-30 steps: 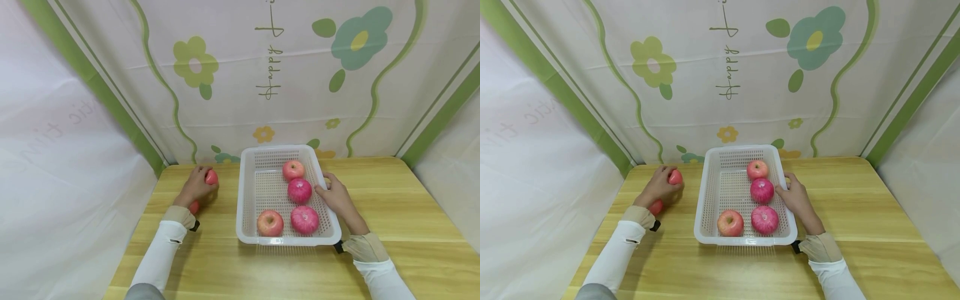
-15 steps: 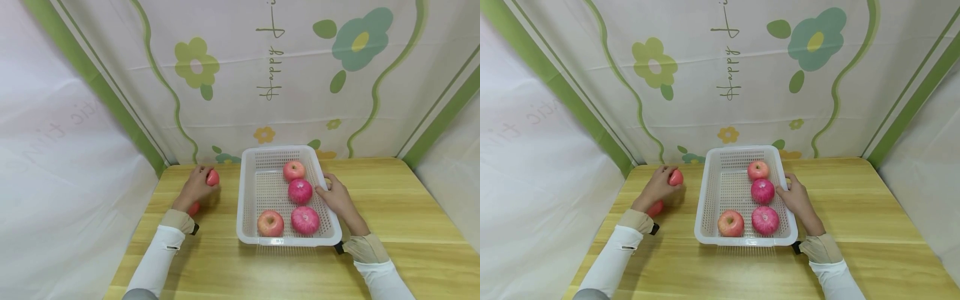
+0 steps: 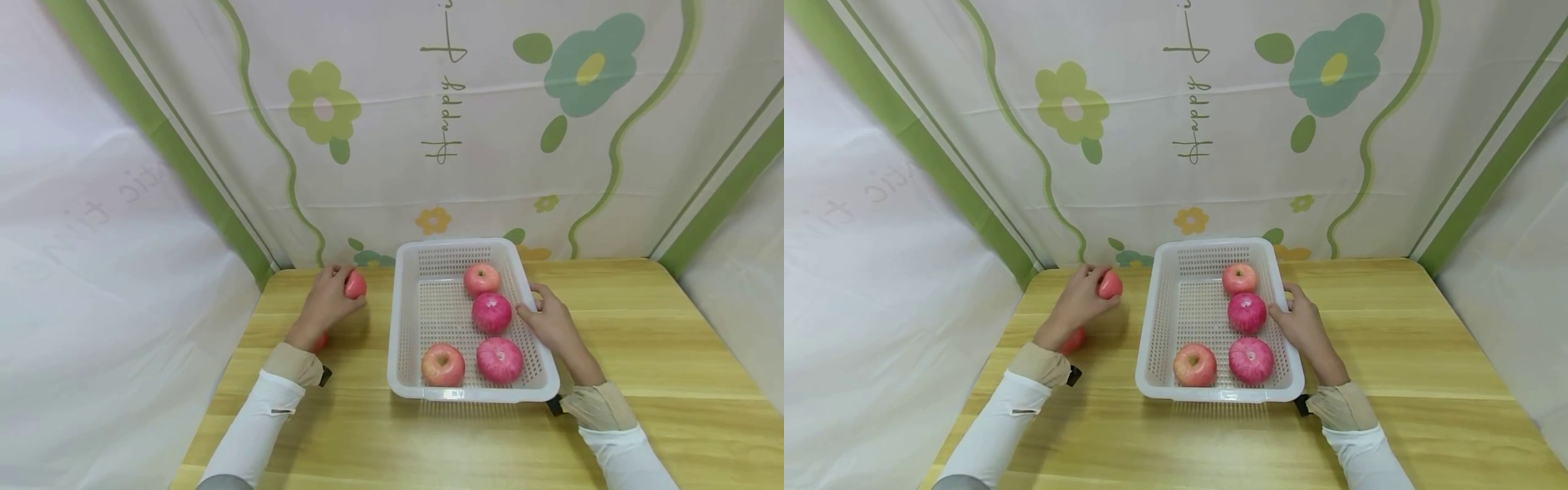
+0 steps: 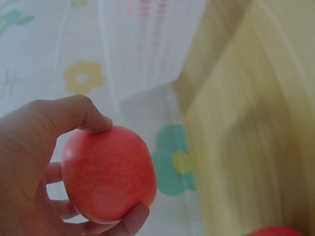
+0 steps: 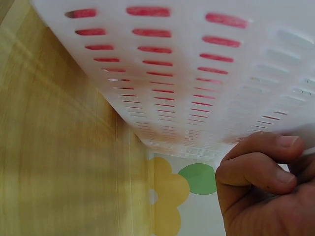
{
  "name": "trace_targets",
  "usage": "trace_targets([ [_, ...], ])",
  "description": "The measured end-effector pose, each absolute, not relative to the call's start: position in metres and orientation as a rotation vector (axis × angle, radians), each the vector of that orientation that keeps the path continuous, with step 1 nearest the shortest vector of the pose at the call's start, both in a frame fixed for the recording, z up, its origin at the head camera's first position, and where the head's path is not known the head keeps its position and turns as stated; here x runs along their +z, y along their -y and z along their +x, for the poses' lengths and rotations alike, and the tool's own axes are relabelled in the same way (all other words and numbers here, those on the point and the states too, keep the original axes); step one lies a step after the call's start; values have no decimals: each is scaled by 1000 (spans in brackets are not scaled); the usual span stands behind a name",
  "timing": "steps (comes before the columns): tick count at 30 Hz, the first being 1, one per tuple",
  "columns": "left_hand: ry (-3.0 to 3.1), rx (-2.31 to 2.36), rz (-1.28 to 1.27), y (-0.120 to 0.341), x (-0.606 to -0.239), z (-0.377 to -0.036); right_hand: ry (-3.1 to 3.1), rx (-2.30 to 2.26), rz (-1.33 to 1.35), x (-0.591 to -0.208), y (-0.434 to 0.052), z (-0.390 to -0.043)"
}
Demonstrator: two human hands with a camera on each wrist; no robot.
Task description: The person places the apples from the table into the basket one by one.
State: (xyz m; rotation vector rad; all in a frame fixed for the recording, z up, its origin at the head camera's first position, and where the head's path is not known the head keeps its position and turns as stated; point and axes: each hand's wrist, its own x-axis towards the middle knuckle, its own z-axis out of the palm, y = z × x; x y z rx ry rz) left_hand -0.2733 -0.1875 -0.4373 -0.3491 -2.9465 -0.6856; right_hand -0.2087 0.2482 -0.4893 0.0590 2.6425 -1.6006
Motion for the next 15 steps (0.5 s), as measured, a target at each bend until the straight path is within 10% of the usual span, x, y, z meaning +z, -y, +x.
trace_targets([
  [15, 2910, -648, -366, 150, -408, -258, -2631, -1607, 59, -487, -248, -207],
])
